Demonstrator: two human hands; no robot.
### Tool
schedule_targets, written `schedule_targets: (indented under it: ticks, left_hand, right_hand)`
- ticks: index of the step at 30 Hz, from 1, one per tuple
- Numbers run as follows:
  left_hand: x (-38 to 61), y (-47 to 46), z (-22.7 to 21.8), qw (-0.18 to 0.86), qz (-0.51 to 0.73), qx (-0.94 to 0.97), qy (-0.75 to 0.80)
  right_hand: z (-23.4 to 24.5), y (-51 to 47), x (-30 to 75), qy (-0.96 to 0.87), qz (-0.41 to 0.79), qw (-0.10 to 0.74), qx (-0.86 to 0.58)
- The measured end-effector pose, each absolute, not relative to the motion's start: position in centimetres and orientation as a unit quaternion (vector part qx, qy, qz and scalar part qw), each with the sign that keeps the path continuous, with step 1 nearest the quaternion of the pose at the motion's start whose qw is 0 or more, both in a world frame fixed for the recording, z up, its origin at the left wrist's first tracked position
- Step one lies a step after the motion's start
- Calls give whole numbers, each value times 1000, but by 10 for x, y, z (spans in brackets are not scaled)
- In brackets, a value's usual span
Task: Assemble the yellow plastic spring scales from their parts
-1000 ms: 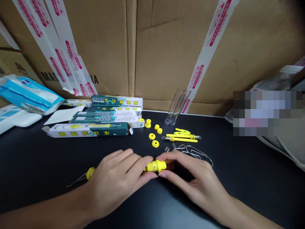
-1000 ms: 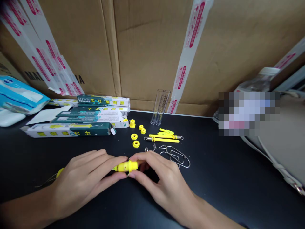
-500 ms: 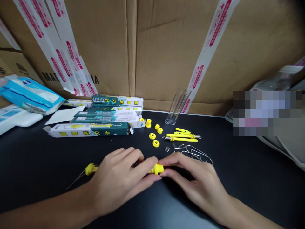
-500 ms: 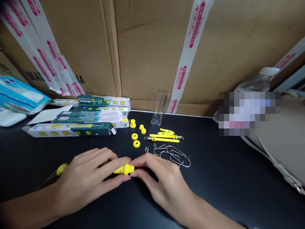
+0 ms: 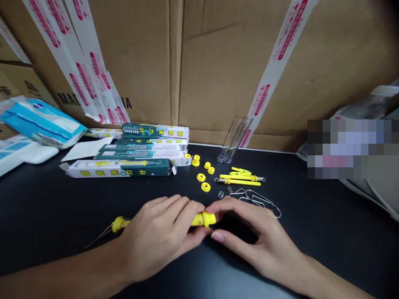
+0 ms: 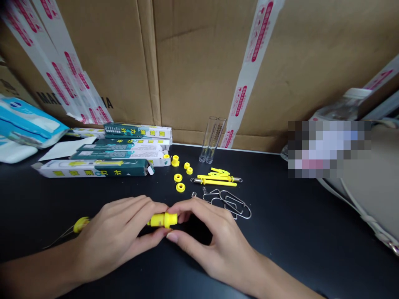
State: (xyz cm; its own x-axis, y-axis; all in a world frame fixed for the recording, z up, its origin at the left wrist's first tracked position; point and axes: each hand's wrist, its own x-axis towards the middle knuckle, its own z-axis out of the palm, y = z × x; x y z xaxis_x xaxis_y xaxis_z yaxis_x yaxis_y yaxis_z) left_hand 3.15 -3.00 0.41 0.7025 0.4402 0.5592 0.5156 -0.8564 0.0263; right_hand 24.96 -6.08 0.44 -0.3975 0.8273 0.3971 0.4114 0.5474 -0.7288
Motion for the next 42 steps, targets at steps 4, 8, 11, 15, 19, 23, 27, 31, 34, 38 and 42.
schedule_targets:
  ticks: [4, 8, 11, 15, 19, 23, 27, 31, 34, 38, 42]
  left_hand:
    - [32, -28, 4, 77, -282, -924, -246]
    - [33, -27, 4, 48, -294, -921, -249]
    - [33, -27, 5, 41, -308, -919, -242]
    - [34, -28, 10, -38, -363, -900, -238]
    - [39, -30, 18, -146, -421, -860, -250]
    - [55, -27, 26, -232, -475, -808, -262]
    - [74, -15, 29, -315, -519, -743, -281]
    - [85, -1, 28, -369, -552, -693, -280]
    - [88, 3, 30, -425, -563, -659, -261]
    - [88, -1, 31, -462, -567, -637, -243]
    - [86, -10, 24, -474, -557, -628, -265]
  right_hand:
    - [2, -60, 246, -769, 289, 397, -410]
    - [0, -60, 245, -754, 285, 398, -437]
    - [3, -60, 247, -752, 249, 415, -447]
    - [14, -66, 247, -736, 199, 475, -441]
    - [35, -73, 241, -730, 141, 504, -438]
    - [63, -63, 233, -724, 144, 507, -444]
    - [84, -38, 232, -702, 203, 530, -430]
    - [95, -17, 234, -711, 242, 512, -417]
    - [101, -13, 231, -728, 225, 499, -414]
    - [104, -18, 228, -748, 165, 487, -419]
    - [102, -22, 231, -752, 170, 485, -414]
